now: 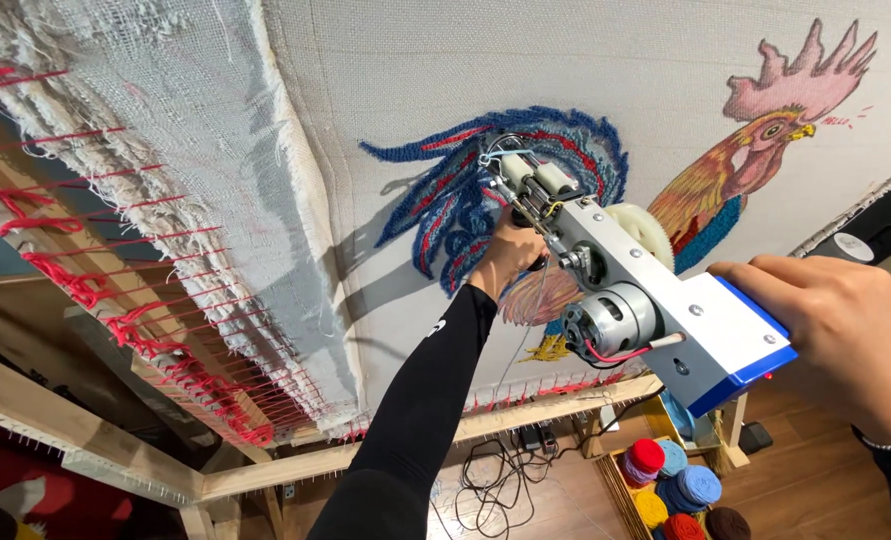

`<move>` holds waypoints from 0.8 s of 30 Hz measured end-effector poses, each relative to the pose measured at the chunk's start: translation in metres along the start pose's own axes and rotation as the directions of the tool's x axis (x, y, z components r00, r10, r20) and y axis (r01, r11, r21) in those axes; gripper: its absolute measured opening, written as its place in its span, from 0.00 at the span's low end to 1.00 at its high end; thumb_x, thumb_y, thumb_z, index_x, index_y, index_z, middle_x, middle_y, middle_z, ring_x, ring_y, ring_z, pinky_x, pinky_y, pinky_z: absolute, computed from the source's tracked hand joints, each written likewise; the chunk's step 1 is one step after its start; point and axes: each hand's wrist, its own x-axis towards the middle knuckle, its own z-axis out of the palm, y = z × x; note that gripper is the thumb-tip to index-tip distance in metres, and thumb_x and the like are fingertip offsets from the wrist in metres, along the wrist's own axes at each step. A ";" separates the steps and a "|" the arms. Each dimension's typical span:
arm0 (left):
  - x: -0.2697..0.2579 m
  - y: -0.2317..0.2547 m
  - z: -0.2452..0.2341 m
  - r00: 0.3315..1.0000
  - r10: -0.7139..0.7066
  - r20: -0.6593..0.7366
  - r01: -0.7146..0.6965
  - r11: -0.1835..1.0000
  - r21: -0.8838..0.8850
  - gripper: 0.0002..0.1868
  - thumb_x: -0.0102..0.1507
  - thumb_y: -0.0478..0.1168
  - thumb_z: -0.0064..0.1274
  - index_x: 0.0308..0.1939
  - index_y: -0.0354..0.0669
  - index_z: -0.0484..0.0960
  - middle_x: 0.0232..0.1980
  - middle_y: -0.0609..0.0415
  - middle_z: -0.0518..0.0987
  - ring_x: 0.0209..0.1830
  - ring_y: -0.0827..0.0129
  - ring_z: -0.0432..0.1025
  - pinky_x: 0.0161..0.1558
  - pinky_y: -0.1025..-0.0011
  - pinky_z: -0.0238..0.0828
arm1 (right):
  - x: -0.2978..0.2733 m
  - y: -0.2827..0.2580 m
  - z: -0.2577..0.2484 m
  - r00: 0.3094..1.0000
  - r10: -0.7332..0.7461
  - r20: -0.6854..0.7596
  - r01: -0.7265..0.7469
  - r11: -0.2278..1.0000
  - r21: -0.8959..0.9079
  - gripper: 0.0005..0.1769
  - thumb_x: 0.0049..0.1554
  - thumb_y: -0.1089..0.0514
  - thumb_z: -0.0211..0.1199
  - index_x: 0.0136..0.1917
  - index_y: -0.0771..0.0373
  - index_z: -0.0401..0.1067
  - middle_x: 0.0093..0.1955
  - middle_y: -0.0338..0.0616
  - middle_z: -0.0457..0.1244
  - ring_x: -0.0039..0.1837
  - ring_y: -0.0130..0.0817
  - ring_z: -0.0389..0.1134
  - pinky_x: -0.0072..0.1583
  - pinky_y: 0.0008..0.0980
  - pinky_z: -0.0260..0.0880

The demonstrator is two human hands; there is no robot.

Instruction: The recorder is using a tufting gun to create a rug with a rooster design on a large canvas frame.

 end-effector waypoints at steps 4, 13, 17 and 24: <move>0.012 -0.017 -0.003 0.972 0.199 0.124 -0.233 0.883 0.407 0.16 0.51 0.32 0.61 0.43 0.38 0.82 0.41 0.50 0.84 0.43 0.61 0.78 0.46 0.62 0.77 | 0.002 0.002 -0.004 0.999 -0.031 0.014 0.031 0.999 -0.007 0.32 0.35 0.49 0.74 0.56 0.52 0.78 0.40 0.37 0.68 0.44 0.38 0.72 0.45 0.37 0.71; 0.004 -0.044 -0.012 0.968 0.242 -0.071 -0.238 0.969 0.065 0.18 0.57 0.33 0.58 0.51 0.37 0.74 0.45 0.47 0.80 0.42 0.60 0.74 0.44 0.63 0.72 | 0.008 -0.005 -0.011 0.994 -0.105 -0.022 0.105 0.994 -0.024 0.33 0.33 0.50 0.74 0.55 0.53 0.77 0.40 0.39 0.68 0.44 0.40 0.72 0.47 0.38 0.72; -0.017 -0.021 -0.015 0.989 0.137 -0.050 -0.143 0.976 -0.166 0.14 0.60 0.31 0.56 0.48 0.44 0.73 0.38 0.50 0.79 0.32 0.68 0.73 0.33 0.66 0.71 | 0.000 -0.003 -0.007 0.998 -0.058 -0.018 0.058 0.998 -0.011 0.32 0.34 0.52 0.74 0.55 0.53 0.77 0.41 0.40 0.68 0.43 0.42 0.72 0.46 0.38 0.72; -0.074 0.051 0.002 0.999 -0.049 0.017 0.051 0.988 -0.146 0.10 0.61 0.42 0.61 0.28 0.40 0.81 0.22 0.58 0.78 0.20 0.75 0.71 0.23 0.71 0.66 | -0.044 0.036 0.046 0.988 0.112 -0.107 -0.039 0.849 0.527 0.29 0.40 0.59 0.73 0.57 0.58 0.76 0.47 0.42 0.71 0.48 0.35 0.75 0.50 0.32 0.73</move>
